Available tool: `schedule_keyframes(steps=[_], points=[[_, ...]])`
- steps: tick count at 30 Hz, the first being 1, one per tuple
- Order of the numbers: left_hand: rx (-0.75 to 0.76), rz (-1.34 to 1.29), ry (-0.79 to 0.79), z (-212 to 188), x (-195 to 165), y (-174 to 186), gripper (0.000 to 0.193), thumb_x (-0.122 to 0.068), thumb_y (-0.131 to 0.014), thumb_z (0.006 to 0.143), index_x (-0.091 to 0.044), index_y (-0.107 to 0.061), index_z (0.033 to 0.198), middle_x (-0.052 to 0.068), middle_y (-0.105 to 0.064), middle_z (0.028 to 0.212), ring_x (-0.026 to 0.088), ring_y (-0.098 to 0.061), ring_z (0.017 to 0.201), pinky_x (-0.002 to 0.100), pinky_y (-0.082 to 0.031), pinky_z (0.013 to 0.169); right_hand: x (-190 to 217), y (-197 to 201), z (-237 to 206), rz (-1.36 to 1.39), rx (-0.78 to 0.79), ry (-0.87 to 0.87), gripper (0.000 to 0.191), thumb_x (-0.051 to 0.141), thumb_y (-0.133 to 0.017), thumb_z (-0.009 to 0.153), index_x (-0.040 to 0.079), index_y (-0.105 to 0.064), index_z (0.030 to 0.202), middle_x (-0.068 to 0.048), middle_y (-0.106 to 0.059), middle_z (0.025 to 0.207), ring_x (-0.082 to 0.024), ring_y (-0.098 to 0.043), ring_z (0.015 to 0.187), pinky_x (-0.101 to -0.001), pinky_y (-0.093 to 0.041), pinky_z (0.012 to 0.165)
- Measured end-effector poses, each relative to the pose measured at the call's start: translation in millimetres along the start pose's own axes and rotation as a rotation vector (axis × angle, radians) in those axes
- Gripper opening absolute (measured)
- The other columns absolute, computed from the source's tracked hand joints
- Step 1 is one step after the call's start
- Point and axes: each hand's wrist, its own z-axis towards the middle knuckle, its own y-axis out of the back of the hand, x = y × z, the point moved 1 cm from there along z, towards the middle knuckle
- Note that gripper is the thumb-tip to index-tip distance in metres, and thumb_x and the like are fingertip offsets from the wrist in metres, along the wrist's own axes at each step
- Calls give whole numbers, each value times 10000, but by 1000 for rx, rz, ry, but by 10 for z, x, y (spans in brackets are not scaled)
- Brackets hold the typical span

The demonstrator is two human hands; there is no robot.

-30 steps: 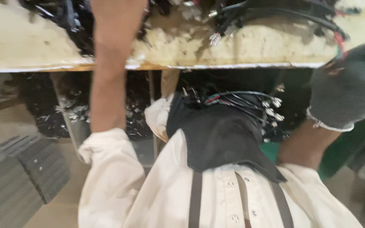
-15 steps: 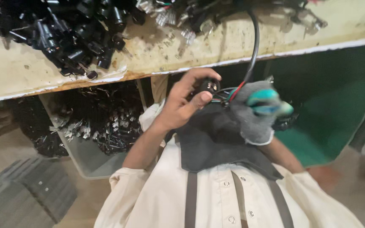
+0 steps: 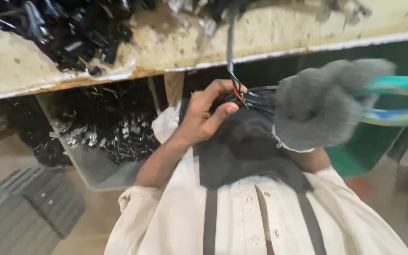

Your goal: The person sorts through piles of black DC power cables and connectors on a workbench, picks up individual cords, and uses pliers to cut and trim the wire ends. Cut pieces and sorted plugs are placed into bins below the bench.

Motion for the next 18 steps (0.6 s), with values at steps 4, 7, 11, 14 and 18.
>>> schedule_keyframes(steps=[4, 7, 11, 14, 18], points=[[52, 19, -33, -26, 9, -32, 339, -255, -674, 1076, -9, -594, 1297, 95, -711, 1202, 152, -726, 1001, 258, -568, 921, -225, -18, -145, 424, -44, -203, 255, 172, -650, 986, 20, -563, 1172, -45, -514, 781, -167, -488, 619, -330, -441, 591], [69, -49, -65, 27, -49, -125, 419, -270, -705, 1082, -13, -536, 1367, 124, -695, 1233, 209, -714, 1053, 323, -568, 975, -324, -22, -74, 572, -59, -253, 261, 173, -628, 995, 15, -562, 1191, -44, -503, 765, -166, -475, 597, -329, -430, 570], [414, 652, -225, 135, 5, -268, 666, -293, -759, 956, -6, -500, 1499, 121, -699, 954, 270, -695, 785, 404, -556, 684, -7, 235, 253, 434, -255, -6, 272, 174, -597, 1006, 7, -561, 1217, -42, -488, 743, -164, -459, 567, -329, -416, 543], [512, 1367, -121, 217, 222, -253, 722, -148, -719, 901, -132, -473, 1579, 111, -681, 860, 255, -679, 681, 368, -535, 545, 367, 583, 566, -998, -216, 494, 255, 17, -697, 976, 50, -613, 1215, -103, -645, 995, -239, -622, 839, -358, -497, 754], [535, 1272, 47, 232, 237, 39, 626, -243, -689, 885, -34, -542, 1457, 110, -699, 1001, 285, -696, 917, 438, -542, 782, 417, 941, 779, -1857, -49, 737, 223, 128, -742, 922, 64, -617, 1095, -94, -665, 1037, -279, -676, 923, -360, -518, 779]])
